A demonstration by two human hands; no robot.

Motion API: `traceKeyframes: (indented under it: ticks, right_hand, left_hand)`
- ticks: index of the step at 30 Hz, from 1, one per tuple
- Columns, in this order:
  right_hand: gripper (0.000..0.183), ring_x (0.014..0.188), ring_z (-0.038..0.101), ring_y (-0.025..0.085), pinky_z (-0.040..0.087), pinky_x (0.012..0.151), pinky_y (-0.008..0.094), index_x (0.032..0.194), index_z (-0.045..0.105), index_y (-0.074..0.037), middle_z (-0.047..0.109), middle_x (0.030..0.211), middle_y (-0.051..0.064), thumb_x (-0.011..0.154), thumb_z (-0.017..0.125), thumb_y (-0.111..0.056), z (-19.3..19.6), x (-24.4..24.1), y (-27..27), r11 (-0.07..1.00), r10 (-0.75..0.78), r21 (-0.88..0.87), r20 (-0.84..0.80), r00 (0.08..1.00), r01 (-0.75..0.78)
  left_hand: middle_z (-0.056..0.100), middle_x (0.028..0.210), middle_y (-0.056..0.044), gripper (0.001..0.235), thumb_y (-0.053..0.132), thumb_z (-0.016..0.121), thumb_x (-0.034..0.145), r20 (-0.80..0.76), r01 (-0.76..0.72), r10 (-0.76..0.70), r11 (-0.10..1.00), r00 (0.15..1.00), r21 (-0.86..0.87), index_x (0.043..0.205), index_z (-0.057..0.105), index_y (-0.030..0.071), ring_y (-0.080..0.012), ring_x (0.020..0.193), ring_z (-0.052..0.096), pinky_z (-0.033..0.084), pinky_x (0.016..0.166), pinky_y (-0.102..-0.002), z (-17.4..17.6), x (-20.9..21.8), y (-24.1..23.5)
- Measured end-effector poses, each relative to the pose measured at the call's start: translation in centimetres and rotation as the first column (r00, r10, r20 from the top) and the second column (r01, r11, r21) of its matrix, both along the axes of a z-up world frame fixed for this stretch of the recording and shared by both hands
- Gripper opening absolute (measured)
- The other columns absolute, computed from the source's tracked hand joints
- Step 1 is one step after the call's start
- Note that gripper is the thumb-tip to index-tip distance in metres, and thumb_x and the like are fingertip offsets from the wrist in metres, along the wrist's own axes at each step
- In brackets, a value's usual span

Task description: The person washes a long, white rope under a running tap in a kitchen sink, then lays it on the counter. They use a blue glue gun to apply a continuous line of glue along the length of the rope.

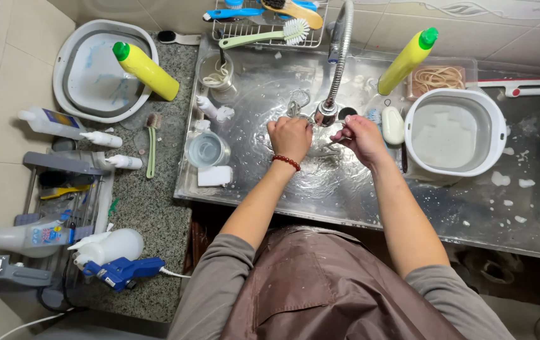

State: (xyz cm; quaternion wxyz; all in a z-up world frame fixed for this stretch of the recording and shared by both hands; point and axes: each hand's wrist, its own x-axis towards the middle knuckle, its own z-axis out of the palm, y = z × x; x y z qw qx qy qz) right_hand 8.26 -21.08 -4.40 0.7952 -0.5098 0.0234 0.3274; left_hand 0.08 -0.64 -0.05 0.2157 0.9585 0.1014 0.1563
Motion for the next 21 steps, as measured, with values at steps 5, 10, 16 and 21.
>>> traceKeyframes:
  ticks: [5, 10, 16, 21]
  right_hand:
    - [0.017, 0.081, 0.068, 0.017, 0.061, 0.073, 0.034, 0.102, 0.067, -0.005, 0.063, 0.084, 0.001, 0.099, 0.064, -0.022, 0.5, -0.8, -0.1, 0.935, 0.145, -0.335, 0.054, 0.988, -0.119]
    - [0.019, 0.088, 0.063, 0.013, 0.057, 0.074, 0.034, 0.103, 0.066, -0.003, 0.065, 0.097, 0.002, 0.095, 0.071, -0.020, -2.0, -1.3, 0.9, 0.872, 0.286, -0.457, 0.186, 0.940, -0.175]
    - [0.031, 0.107, 0.060, 0.010, 0.044, 0.099, 0.027, 0.119, 0.067, -0.006, 0.064, 0.118, 0.003, 0.090, 0.072, -0.016, -0.4, -1.2, 3.4, 0.918, 0.344, -0.348, 0.465, 0.815, -0.189]
    - [0.031, 0.101, 0.070, 0.014, 0.052, 0.082, 0.033, 0.112, 0.060, -0.011, 0.070, 0.107, 0.001, 0.083, 0.070, -0.013, 0.8, -1.1, 5.2, 0.971, 0.218, -0.100, 0.015, 0.976, -0.216]
  left_hand:
    - [0.073, 0.094, -0.003, 0.010, 0.014, 0.065, 0.095, 0.008, -0.007, 0.026, 0.533, 1.000, -0.846, 0.102, 0.072, 0.013, -0.0178, 0.083, 0.071, 0.058, 0.069, -0.037, -10.0, 2.6, -2.8]
    - [0.071, 0.098, 0.006, 0.009, 0.015, 0.062, 0.099, 0.040, 0.036, 0.026, 0.119, 0.999, -0.992, 0.103, 0.069, 0.012, -0.0050, 0.087, 0.065, 0.056, 0.070, -0.027, -9.1, 1.6, -2.2]
    - [0.070, 0.106, -0.001, 0.020, 0.015, 0.061, 0.100, 0.079, 0.082, -0.057, 0.067, 0.995, -0.994, 0.111, 0.073, 0.003, -0.0102, 0.100, 0.062, 0.049, 0.090, -0.025, -15.2, 1.2, -0.8]
    - [0.065, 0.104, -0.003, 0.022, 0.014, 0.061, 0.100, 0.071, 0.059, 0.031, 0.289, 0.997, -0.956, 0.110, 0.078, 0.003, -0.0124, 0.100, 0.060, 0.047, 0.092, -0.027, -11.7, 0.1, 0.0]
